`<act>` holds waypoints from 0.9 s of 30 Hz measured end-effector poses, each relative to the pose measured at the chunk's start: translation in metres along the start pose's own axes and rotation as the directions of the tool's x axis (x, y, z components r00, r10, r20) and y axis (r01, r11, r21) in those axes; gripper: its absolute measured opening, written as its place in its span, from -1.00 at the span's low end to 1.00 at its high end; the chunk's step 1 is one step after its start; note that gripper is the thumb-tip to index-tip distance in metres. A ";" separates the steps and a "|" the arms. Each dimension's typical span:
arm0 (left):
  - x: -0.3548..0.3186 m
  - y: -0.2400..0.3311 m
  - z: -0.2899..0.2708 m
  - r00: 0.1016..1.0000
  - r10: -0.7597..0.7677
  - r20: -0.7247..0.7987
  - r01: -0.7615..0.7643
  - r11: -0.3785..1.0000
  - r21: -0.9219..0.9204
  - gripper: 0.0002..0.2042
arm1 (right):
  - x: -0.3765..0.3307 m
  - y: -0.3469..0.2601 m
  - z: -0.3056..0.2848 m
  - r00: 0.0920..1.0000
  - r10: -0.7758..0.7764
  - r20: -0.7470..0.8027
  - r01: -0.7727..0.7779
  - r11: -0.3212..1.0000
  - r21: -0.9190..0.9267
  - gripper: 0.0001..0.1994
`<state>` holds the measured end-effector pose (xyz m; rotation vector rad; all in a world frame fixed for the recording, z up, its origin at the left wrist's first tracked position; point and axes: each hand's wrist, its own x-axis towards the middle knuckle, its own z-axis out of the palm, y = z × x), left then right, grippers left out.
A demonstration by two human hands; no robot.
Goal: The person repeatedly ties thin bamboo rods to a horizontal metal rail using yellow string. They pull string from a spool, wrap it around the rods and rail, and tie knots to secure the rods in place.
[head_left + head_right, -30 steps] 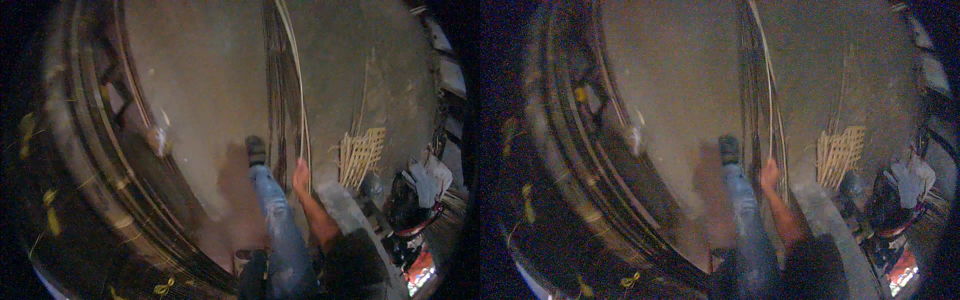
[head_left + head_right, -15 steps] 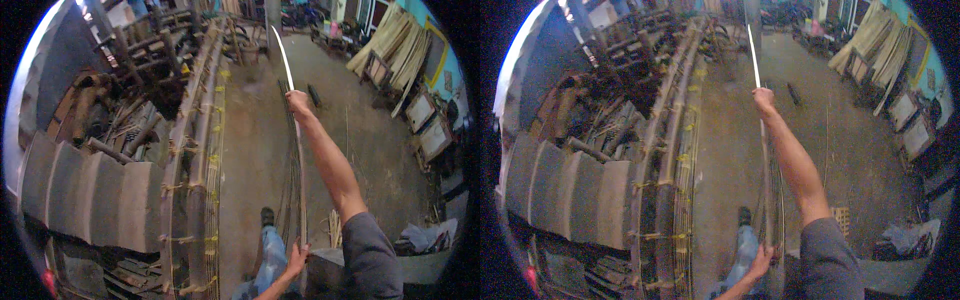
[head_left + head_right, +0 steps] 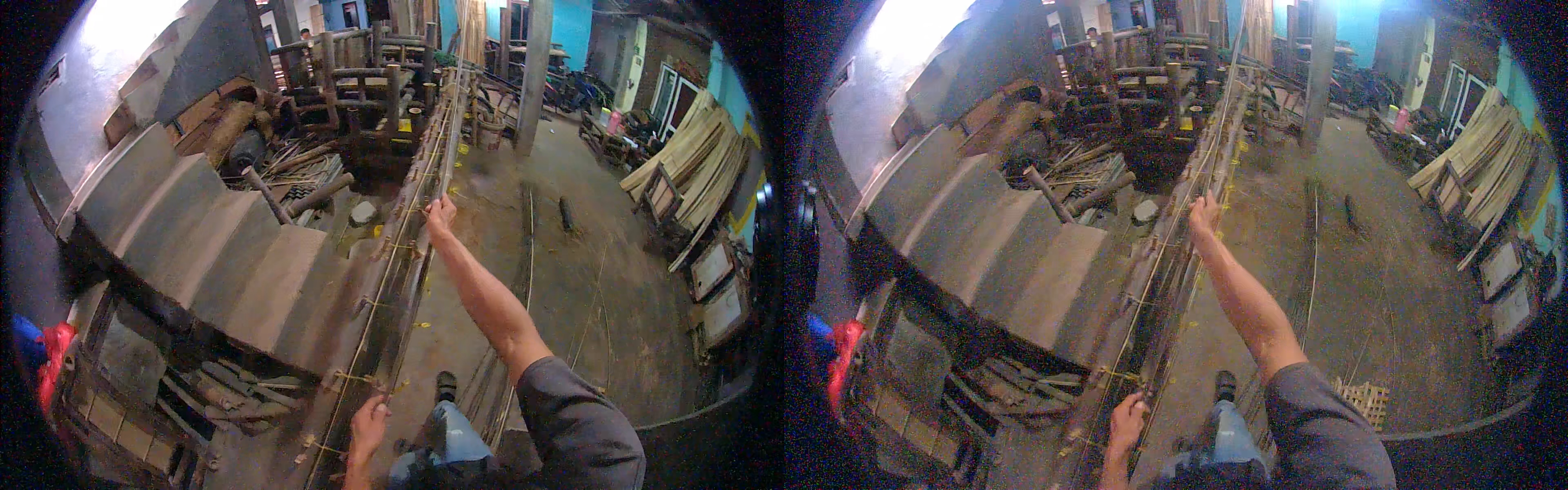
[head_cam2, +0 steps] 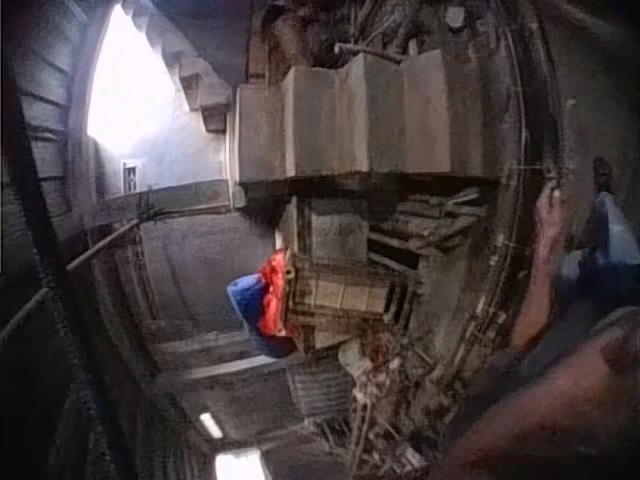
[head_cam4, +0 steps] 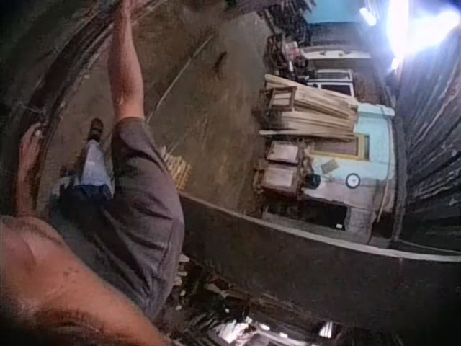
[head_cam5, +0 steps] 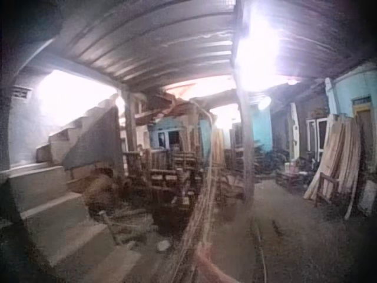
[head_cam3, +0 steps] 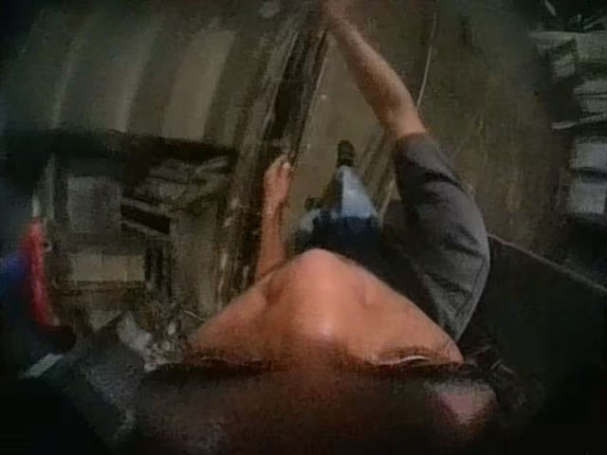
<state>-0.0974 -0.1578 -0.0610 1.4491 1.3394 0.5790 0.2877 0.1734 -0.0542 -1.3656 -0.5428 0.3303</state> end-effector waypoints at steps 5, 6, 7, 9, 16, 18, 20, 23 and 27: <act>-0.045 0.003 -0.048 0.994 0.033 -0.101 -0.023 0.995 0.099 -0.68 | -0.052 0.023 0.037 0.997 0.067 -0.038 -0.072 0.986 -0.153 -0.80; -0.060 0.014 -0.056 0.992 0.021 -0.127 -0.004 0.991 0.135 -0.69 | -0.077 0.018 0.040 0.991 0.126 0.052 -0.117 0.983 -0.138 -0.82; -0.062 0.018 -0.058 0.995 0.022 -0.102 -0.007 0.990 0.143 -0.69 | -0.073 0.032 0.030 0.981 0.192 -0.011 -0.191 0.964 -0.184 -0.86; -0.068 0.012 -0.071 0.996 0.002 -0.084 0.012 0.985 0.173 -0.69 | -0.080 0.048 0.018 0.933 0.355 0.062 -0.343 0.928 -0.145 -0.89; -0.154 -0.047 -0.149 0.907 -0.407 -0.104 0.411 0.911 0.020 -0.55 | -0.204 0.050 -0.163 0.834 0.291 0.470 -0.037 0.878 -0.478 -0.51; -0.170 -0.072 -0.173 0.836 -0.549 0.017 0.546 0.834 0.080 -0.56 | -0.238 0.104 -0.277 0.819 0.476 0.320 -0.199 0.759 -0.620 -0.52; -0.161 -0.059 -0.177 0.793 -0.609 0.024 0.601 0.787 0.139 -0.56 | -0.277 0.126 -0.367 0.783 0.622 0.004 -0.300 0.384 -0.873 -0.58; -0.062 0.003 -0.138 0.860 -0.509 0.008 0.496 0.840 0.219 -0.56 | -0.319 0.212 -0.513 0.752 0.608 -0.255 -0.362 0.059 -0.930 -0.70; 0.080 0.083 -0.058 0.939 -0.344 0.031 0.309 0.877 0.368 -0.56 | -0.261 0.243 -0.522 0.730 0.655 -0.193 -0.490 0.307 -0.816 -0.71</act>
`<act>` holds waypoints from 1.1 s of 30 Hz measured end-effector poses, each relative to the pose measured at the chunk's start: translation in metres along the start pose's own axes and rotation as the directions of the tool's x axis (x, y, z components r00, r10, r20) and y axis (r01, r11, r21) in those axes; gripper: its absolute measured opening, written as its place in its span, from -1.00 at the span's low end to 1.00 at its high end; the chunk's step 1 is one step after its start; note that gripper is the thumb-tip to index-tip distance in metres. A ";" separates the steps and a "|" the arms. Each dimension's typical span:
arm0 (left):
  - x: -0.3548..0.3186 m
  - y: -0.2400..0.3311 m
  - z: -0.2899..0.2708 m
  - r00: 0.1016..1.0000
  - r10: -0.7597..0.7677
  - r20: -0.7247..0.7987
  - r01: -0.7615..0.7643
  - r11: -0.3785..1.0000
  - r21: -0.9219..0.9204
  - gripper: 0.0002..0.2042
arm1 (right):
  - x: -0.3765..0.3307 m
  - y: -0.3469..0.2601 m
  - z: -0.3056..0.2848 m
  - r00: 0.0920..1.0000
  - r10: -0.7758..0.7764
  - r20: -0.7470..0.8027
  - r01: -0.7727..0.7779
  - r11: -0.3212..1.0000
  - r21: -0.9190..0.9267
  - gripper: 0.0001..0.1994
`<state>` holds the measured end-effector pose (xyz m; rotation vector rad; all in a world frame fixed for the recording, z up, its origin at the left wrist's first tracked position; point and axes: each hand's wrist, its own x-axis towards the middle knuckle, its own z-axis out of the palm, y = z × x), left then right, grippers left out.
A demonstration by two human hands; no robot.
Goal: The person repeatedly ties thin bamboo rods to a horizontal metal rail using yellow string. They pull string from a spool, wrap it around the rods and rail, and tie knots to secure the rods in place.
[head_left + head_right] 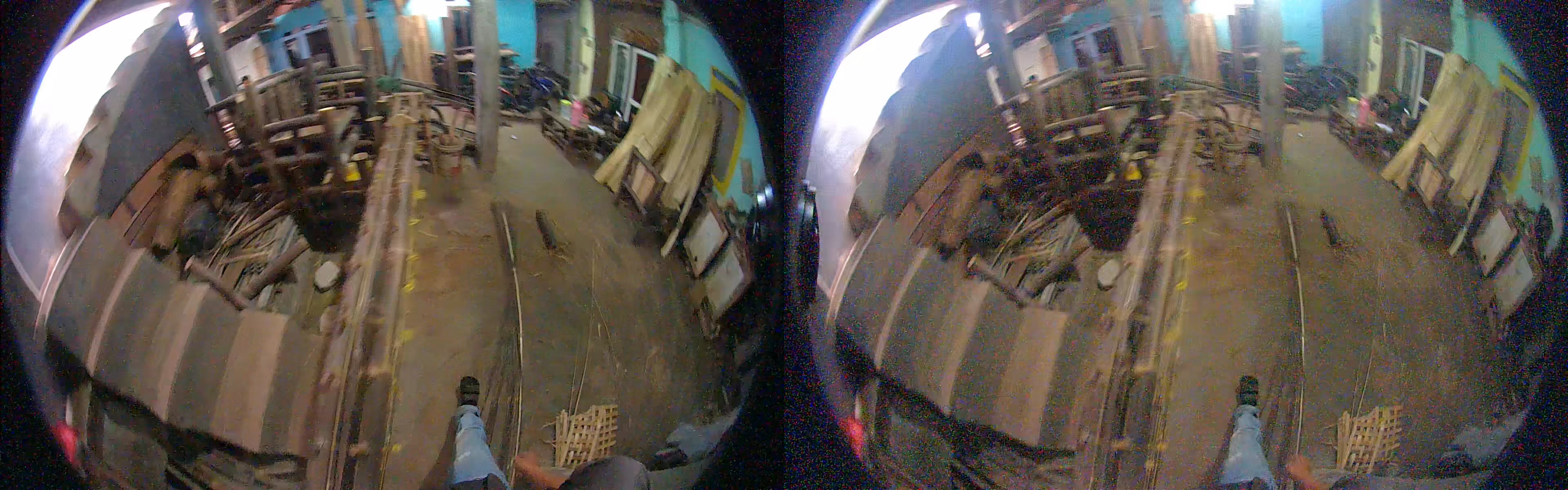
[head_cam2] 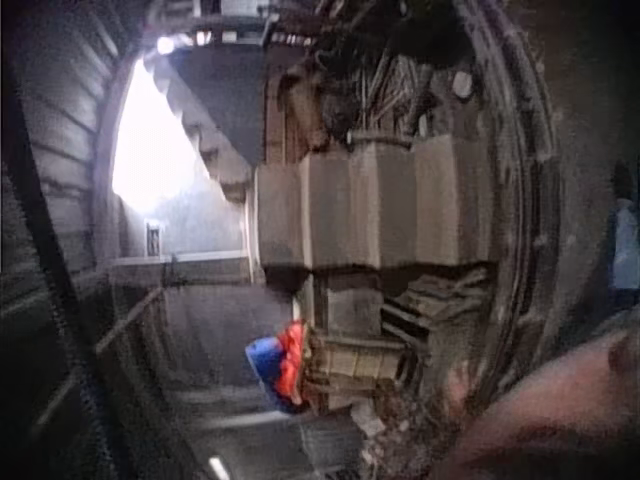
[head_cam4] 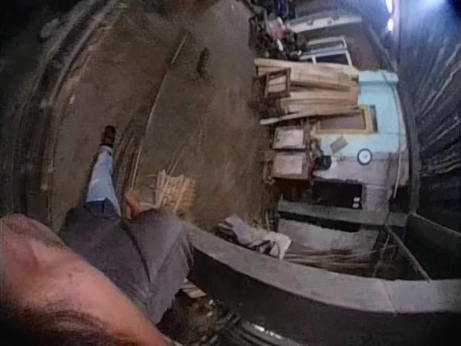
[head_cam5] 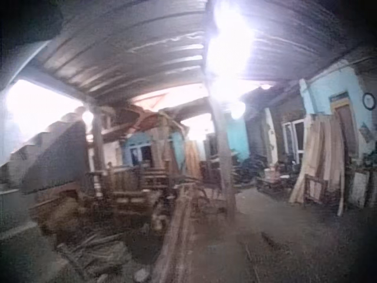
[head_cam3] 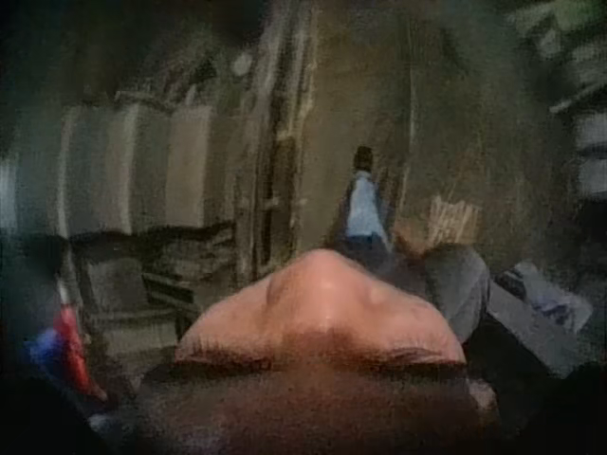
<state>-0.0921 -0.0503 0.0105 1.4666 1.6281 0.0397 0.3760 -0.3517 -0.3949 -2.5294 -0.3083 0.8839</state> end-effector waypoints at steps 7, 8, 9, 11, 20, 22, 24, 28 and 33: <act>0.139 0.356 0.089 0.793 0.568 0.220 -0.606 0.701 0.377 -0.57 | 0.227 -0.356 -0.110 0.532 -0.671 0.517 0.762 0.646 0.054 -0.72; 0.167 0.420 0.123 0.705 0.606 0.368 -0.690 0.706 0.160 -0.49 | 0.285 -0.369 -0.113 0.572 -0.670 0.473 0.784 0.616 -0.077 -0.76; 0.178 0.488 0.143 0.313 0.853 0.417 -0.935 0.200 0.294 -0.67 | 0.294 -0.411 -0.125 0.545 -0.823 0.161 0.838 0.541 -0.074 -0.79; 0.179 0.629 0.176 -0.060 0.831 0.553 -0.998 -0.062 -0.014 -0.59 | 0.382 -0.449 -0.160 0.585 -0.764 0.272 0.811 0.550 -0.201 -0.77; 0.318 0.798 0.198 -0.348 0.935 0.069 -0.864 -0.291 -0.411 -0.70 | 0.527 -0.576 -0.191 0.572 -0.789 0.223 0.798 0.598 0.070 -0.73; 0.410 0.791 0.231 -0.110 0.984 0.143 -0.952 -0.063 -0.299 -0.76 | 0.605 -0.441 -0.171 0.648 -0.726 0.230 0.744 0.668 0.012 -0.71; 0.497 0.765 0.239 0.276 0.920 0.279 -0.922 0.335 -0.193 -0.81 | 0.601 -0.420 -0.189 0.818 -0.314 0.482 0.517 0.768 -0.377 -0.66; 0.599 0.807 0.239 0.539 0.830 0.144 -0.788 0.557 -0.264 -0.81 | 0.603 -0.376 -0.272 0.944 0.122 0.307 0.005 0.924 -0.382 -0.65; 0.700 0.975 0.165 0.569 0.821 -0.050 -0.818 0.559 -0.132 -0.85 | 0.679 -0.434 -0.305 0.948 0.232 0.216 -0.172 0.948 -0.267 -0.64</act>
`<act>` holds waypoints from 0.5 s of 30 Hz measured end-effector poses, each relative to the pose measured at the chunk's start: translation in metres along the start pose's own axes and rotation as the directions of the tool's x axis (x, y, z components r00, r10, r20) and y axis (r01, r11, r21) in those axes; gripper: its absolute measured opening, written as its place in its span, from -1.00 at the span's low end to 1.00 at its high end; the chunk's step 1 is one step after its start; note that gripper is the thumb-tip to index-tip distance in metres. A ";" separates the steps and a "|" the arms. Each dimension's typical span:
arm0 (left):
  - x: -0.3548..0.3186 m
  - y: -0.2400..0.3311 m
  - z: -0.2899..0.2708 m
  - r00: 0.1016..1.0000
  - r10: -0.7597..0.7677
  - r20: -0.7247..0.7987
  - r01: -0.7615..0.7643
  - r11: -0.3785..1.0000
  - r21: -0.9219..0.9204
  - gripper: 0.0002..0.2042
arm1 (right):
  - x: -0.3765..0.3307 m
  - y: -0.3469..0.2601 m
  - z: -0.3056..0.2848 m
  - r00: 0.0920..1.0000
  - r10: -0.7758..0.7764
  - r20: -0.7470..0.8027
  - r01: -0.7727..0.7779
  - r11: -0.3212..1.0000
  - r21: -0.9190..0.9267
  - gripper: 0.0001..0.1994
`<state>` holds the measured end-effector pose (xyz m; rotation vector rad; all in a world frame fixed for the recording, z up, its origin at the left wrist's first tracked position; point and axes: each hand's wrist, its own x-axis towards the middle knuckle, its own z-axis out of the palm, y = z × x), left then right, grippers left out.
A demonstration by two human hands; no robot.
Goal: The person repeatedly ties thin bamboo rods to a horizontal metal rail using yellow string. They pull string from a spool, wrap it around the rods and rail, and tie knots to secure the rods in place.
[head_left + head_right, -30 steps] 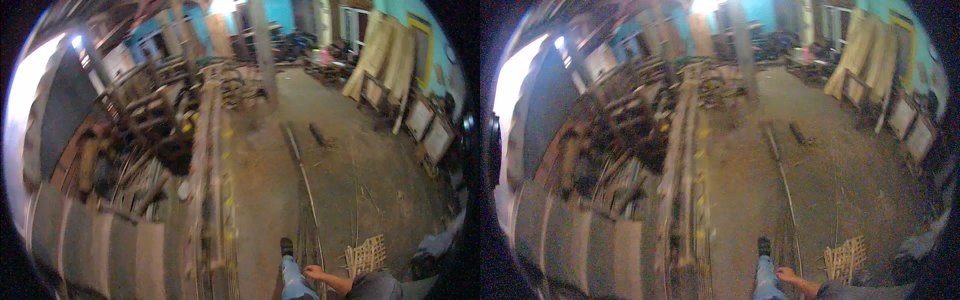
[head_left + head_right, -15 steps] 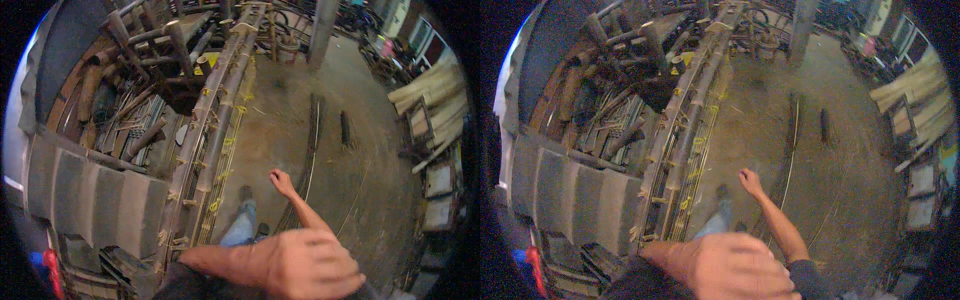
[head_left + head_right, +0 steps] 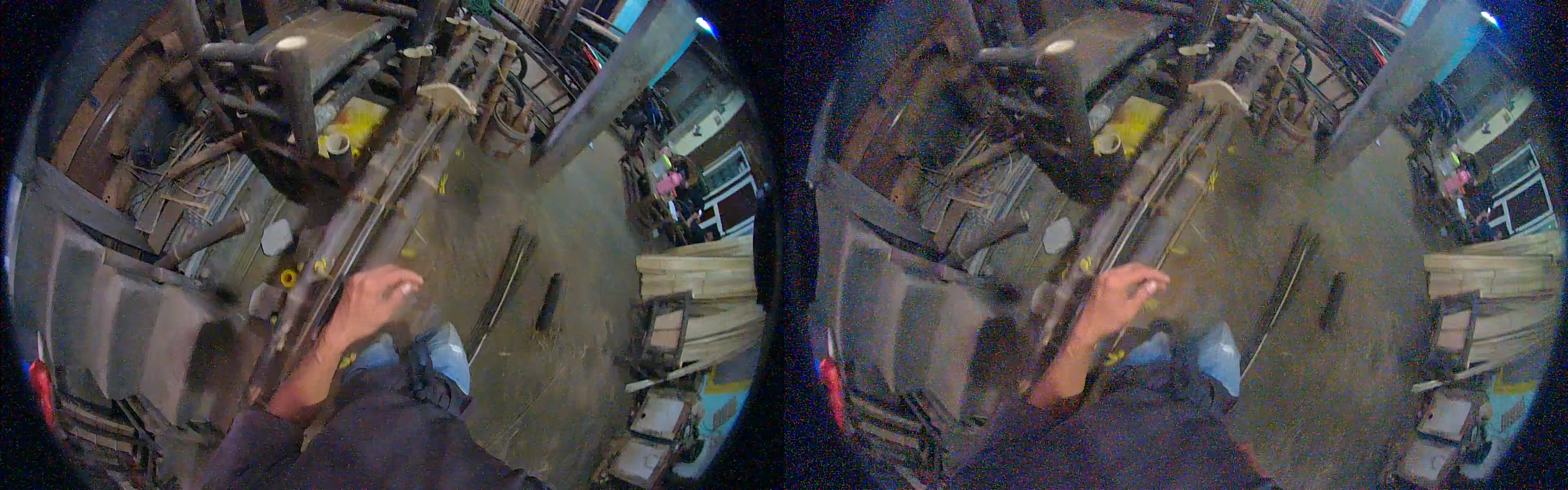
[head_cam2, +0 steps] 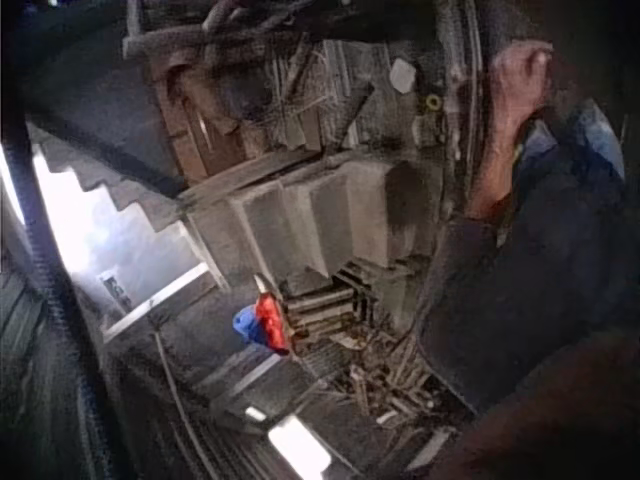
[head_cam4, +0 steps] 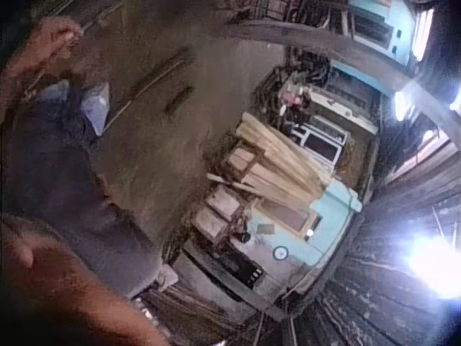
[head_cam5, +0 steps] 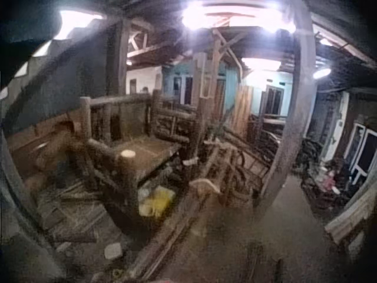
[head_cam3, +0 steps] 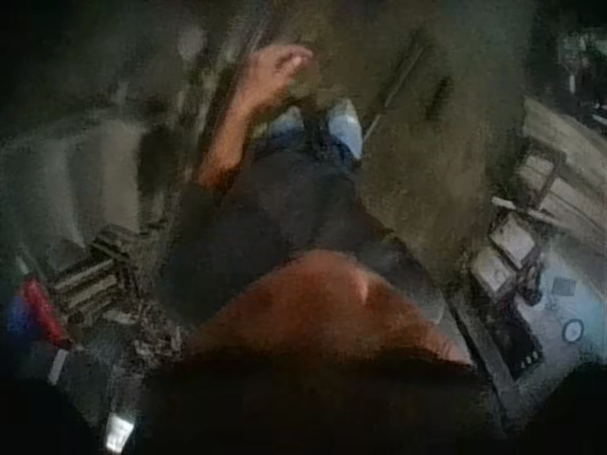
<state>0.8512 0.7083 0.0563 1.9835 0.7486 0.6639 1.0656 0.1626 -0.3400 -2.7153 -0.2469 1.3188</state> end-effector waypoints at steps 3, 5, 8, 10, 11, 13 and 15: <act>0.097 -0.025 -0.023 0.979 0.011 -0.203 0.015 0.992 0.126 -0.85 | 0.097 -0.080 -0.030 0.986 -0.155 -0.062 0.151 0.987 -0.056 -0.64; 0.153 -0.077 -0.032 0.969 -0.046 -0.244 0.123 0.942 0.312 -0.78 | 0.208 -0.158 -0.057 0.875 -0.455 -0.164 0.412 0.879 -0.238 -0.63; 0.199 -0.147 -0.004 0.981 0.029 -0.193 0.114 0.718 0.686 -0.75 | 0.313 -0.384 -0.108 0.309 -0.880 -0.361 0.865 0.418 -0.278 -0.82; 0.178 -0.161 -0.011 0.978 -0.028 -0.208 0.171 0.682 0.711 -0.75 | 0.237 -0.589 -0.168 0.333 -0.892 -0.306 0.940 0.338 0.037 -0.89; 0.164 -0.158 -0.011 0.972 -0.062 -0.227 0.190 0.774 0.603 -0.75 | 0.196 -0.663 -0.206 0.314 -0.920 -0.236 0.949 0.305 0.074 -0.87; 0.147 -0.128 -0.020 0.969 -0.087 -0.230 0.172 0.908 0.382 -0.73 | 0.090 -0.783 -0.276 0.161 -0.985 -0.069 0.815 0.093 0.572 -0.75; 0.180 -0.081 -0.031 0.968 -0.176 -0.177 0.190 0.979 0.067 -0.67 | 0.020 -0.841 -0.335 0.018 -0.928 0.372 0.379 0.351 0.856 -0.52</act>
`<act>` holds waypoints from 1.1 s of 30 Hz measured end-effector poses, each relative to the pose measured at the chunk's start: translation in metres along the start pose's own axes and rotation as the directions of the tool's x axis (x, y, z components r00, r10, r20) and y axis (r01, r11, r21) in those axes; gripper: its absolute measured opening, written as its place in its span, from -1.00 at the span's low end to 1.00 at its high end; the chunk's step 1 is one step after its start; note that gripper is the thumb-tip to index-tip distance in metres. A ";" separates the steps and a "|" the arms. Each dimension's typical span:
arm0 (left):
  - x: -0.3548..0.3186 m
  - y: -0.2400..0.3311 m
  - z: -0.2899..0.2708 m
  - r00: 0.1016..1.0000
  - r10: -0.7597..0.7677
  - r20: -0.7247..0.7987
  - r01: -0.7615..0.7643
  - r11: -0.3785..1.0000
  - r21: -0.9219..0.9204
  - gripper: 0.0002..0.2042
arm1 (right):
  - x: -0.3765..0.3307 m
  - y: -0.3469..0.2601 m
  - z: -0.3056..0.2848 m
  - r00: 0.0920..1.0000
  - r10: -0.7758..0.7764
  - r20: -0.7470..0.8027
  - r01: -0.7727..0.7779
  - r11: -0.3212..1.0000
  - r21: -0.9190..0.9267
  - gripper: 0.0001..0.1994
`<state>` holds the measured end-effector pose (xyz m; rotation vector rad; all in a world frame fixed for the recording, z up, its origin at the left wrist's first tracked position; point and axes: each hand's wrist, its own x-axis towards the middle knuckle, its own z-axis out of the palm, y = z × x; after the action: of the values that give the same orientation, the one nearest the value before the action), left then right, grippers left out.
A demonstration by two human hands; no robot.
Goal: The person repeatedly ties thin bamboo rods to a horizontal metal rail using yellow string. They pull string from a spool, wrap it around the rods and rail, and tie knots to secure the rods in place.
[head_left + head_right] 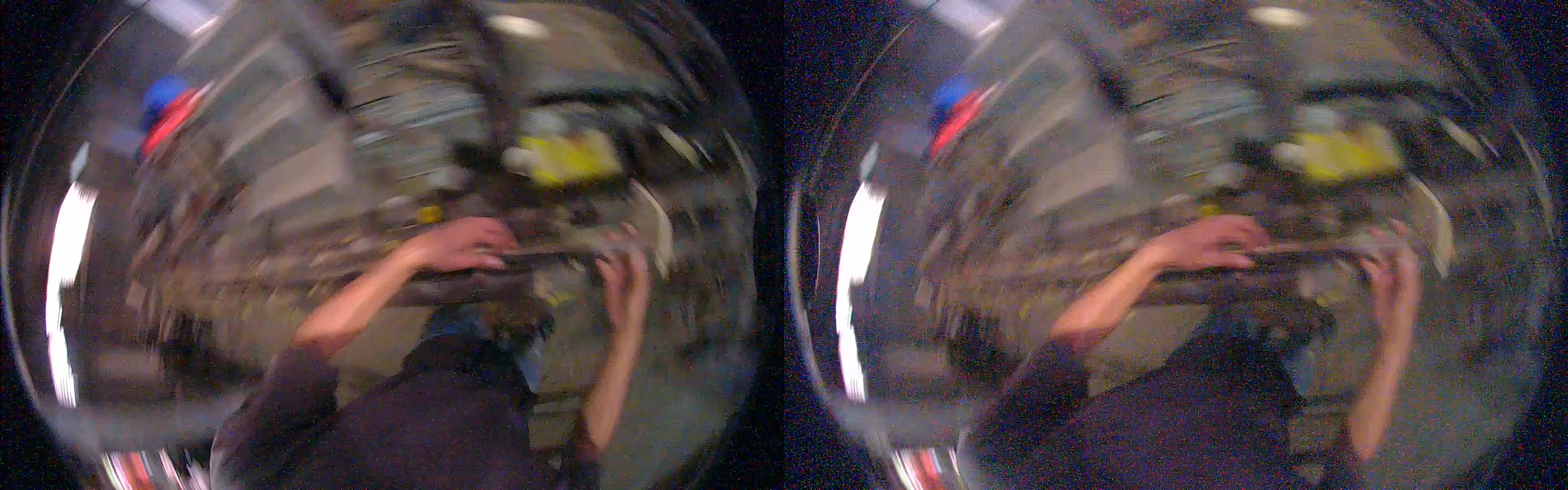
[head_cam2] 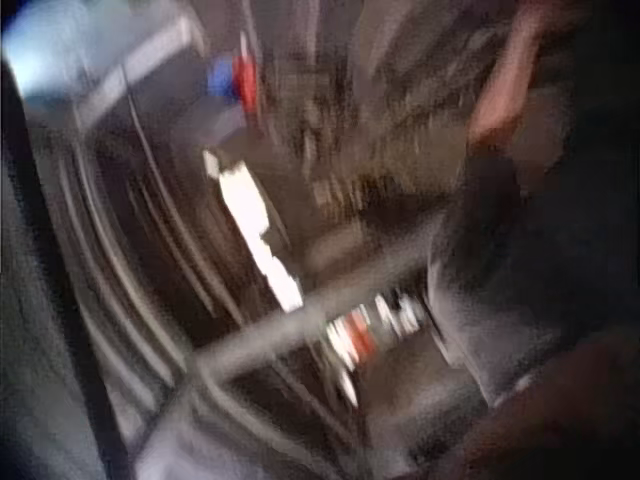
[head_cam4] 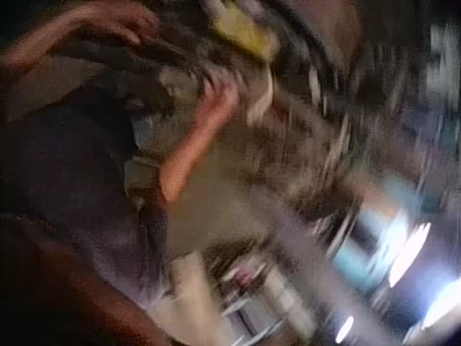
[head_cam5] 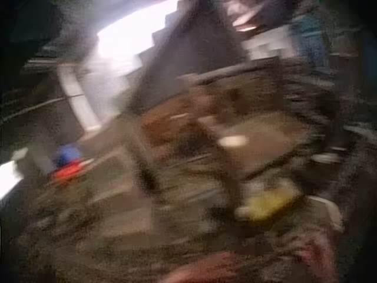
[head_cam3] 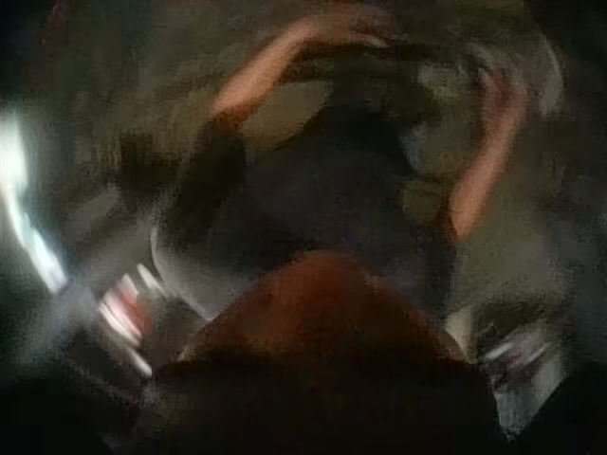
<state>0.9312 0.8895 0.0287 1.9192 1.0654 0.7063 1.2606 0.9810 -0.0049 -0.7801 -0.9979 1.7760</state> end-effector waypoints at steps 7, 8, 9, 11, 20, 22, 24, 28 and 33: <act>0.036 0.089 -0.030 0.986 -0.010 -0.167 0.086 0.887 0.453 -0.74 | 0.042 -0.069 -0.040 0.986 0.121 0.115 -0.120 0.993 -0.014 -0.48; 0.040 0.101 -0.022 0.976 -0.087 -0.200 0.172 0.872 0.459 -0.77 | 0.043 -0.070 -0.029 0.840 -0.111 0.531 0.154 0.987 -0.037 -0.48; 0.048 0.109 -0.011 0.962 -0.006 -0.274 0.142 0.865 0.481 -0.78 | 0.045 -0.067 -0.040 0.907 -0.054 0.418 0.112 0.987 -0.114 -0.49; 0.065 0.127 0.002 0.889 0.181 -0.420 0.088 0.834 0.545 -0.78 | 0.050 -0.063 -0.064 0.982 0.028 0.187 0.023 0.964 -0.263 -0.50; 0.081 0.228 0.046 0.888 0.395 -0.234 -0.250 0.844 0.474 -0.66 | 0.043 -0.157 -0.092 0.952 -0.247 0.179 0.303 0.844 -0.443 -0.59; 0.067 0.194 0.048 0.879 0.261 -0.398 -0.021 0.856 0.516 -0.53 | 0.057 -0.140 -0.136 0.978 -0.162 0.134 0.199 0.915 -0.351 -0.53; 0.056 0.151 0.061 0.872 0.038 -0.487 0.240 0.835 0.494 -0.40 | 0.056 -0.131 -0.142 0.978 -0.166 0.129 0.201 0.913 -0.356 -0.52; 0.074 0.093 0.066 0.835 -0.382 -0.397 0.477 0.861 0.176 -0.57 | 0.039 -0.097 -0.053 0.959 -0.260 -0.112 0.256 0.965 -0.053 -0.67; 0.065 0.007 0.088 0.841 -0.447 -0.305 0.498 0.861 0.109 -0.68 | 0.039 -0.075 0.024 0.913 -0.405 -0.057 0.403 0.914 -0.037 -0.66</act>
<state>1.0336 0.9108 -0.0054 1.6261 1.7589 0.6045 1.2570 1.0283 0.0696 -0.5884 -1.0541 1.3758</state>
